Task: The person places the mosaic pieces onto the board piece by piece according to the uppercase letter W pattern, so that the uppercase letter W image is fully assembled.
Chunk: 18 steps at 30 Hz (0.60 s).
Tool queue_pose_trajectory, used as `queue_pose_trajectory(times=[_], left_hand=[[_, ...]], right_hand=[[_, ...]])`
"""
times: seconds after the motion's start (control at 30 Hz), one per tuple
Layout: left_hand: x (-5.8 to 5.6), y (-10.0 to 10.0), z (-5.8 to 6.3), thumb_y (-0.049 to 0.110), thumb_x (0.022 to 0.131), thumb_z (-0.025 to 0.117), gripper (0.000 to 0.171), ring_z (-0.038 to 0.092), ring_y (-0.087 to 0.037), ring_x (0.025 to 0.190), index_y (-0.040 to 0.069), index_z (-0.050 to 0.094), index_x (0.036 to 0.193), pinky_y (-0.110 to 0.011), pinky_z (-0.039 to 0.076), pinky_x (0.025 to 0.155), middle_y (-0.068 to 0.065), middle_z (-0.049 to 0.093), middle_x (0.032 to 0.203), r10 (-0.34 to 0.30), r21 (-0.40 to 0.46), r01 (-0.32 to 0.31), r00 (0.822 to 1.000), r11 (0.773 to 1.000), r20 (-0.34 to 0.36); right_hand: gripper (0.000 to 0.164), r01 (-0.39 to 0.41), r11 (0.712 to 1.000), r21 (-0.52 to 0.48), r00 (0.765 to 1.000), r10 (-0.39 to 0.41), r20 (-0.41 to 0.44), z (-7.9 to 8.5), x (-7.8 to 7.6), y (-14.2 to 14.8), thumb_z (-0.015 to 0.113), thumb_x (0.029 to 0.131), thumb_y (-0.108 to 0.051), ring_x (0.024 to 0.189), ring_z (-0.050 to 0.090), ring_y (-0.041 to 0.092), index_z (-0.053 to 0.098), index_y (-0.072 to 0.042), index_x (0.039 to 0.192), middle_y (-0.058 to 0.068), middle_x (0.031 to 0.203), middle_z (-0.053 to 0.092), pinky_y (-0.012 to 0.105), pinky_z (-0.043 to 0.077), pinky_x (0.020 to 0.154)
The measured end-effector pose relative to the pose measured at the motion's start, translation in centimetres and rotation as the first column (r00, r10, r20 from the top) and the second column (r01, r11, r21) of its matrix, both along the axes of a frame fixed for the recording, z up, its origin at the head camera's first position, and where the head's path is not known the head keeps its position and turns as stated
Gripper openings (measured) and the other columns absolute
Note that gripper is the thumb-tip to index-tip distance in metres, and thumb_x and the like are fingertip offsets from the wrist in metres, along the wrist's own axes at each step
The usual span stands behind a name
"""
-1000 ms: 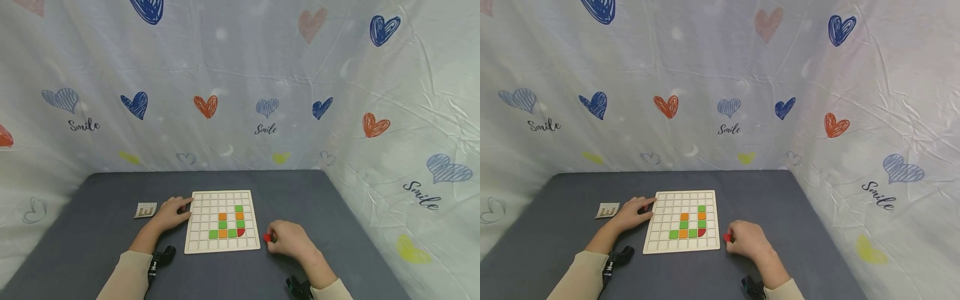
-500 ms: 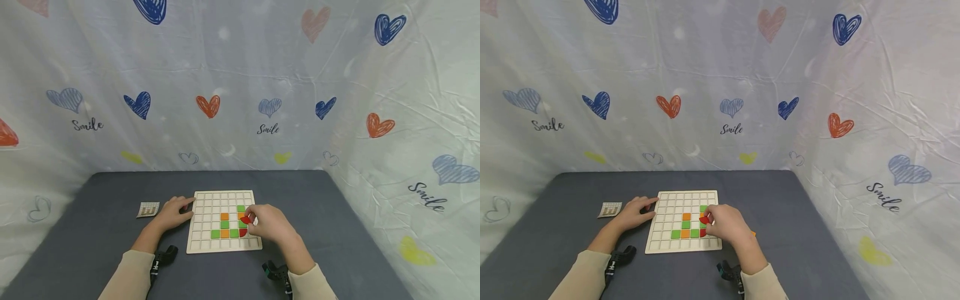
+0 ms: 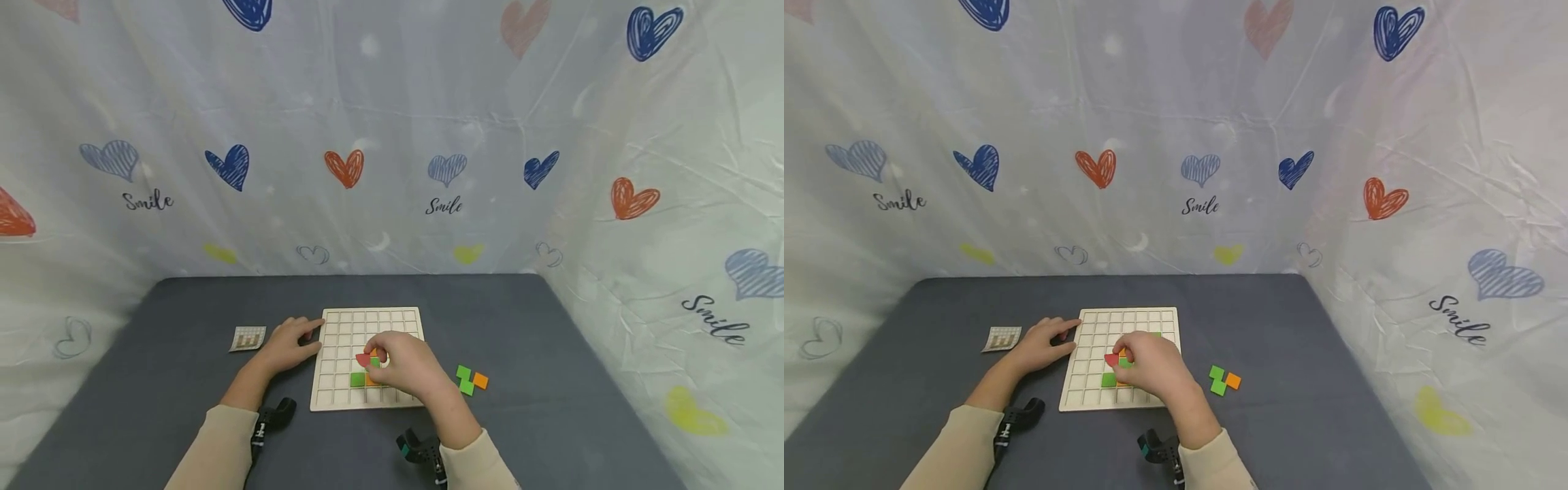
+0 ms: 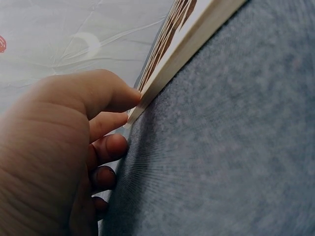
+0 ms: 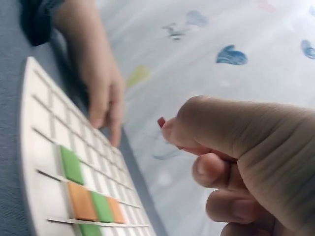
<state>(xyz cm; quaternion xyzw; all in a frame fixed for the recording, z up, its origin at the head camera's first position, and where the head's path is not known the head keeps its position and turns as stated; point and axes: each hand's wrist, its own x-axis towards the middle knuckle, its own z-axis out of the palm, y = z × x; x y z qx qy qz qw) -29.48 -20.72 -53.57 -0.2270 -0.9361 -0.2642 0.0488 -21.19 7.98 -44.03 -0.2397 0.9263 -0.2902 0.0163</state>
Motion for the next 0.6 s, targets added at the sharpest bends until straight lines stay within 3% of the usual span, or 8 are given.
queue_pose_trajectory(times=[0.27,0.53,0.6], left_hand=[[-0.1,0.1,0.1,0.024,0.095,0.072,0.049,0.032,-0.016,0.075,0.007,0.063,0.141,-0.042,0.026,0.075,0.004,0.039,0.081,-0.01,0.004,0.01,1.0,1.0,-0.01],[-0.1,0.0,0.1,0.023,0.095,0.071,0.05,0.031,-0.016,0.074,0.006,0.063,0.141,-0.042,0.025,0.074,0.004,0.039,0.081,-0.02,0.008,0.02,1.0,1.0,-0.019],[0.0,-0.1,0.0,0.023,0.095,0.071,0.049,0.031,-0.016,0.074,0.006,0.063,0.141,-0.042,0.025,0.074,0.004,0.039,0.08,-0.018,0.013,0.018,1.0,1.0,-0.02]], right_hand=[[0.017,-0.008,0.999,0.033,0.999,0.01,-0.046,-2.4,0.0,-2.6,0.077,0.088,-0.024,0.048,0.036,0.005,0.078,-0.02,0.104,-0.011,0.057,0.044,0.023,0.029,0.047],[0.016,0.04,0.993,0.11,0.998,-0.033,-0.061,-4.3,0.6,-4.6,0.076,0.085,-0.021,0.041,0.03,0.002,0.079,-0.017,0.1,-0.013,0.047,0.038,0.022,0.022,0.041],[0.017,0.044,0.99,0.131,0.998,-0.036,-0.061,-4.7,0.7,-4.8,0.076,0.084,-0.02,0.043,0.032,0.003,0.08,-0.017,0.1,-0.014,0.048,0.039,0.023,0.025,0.042]])
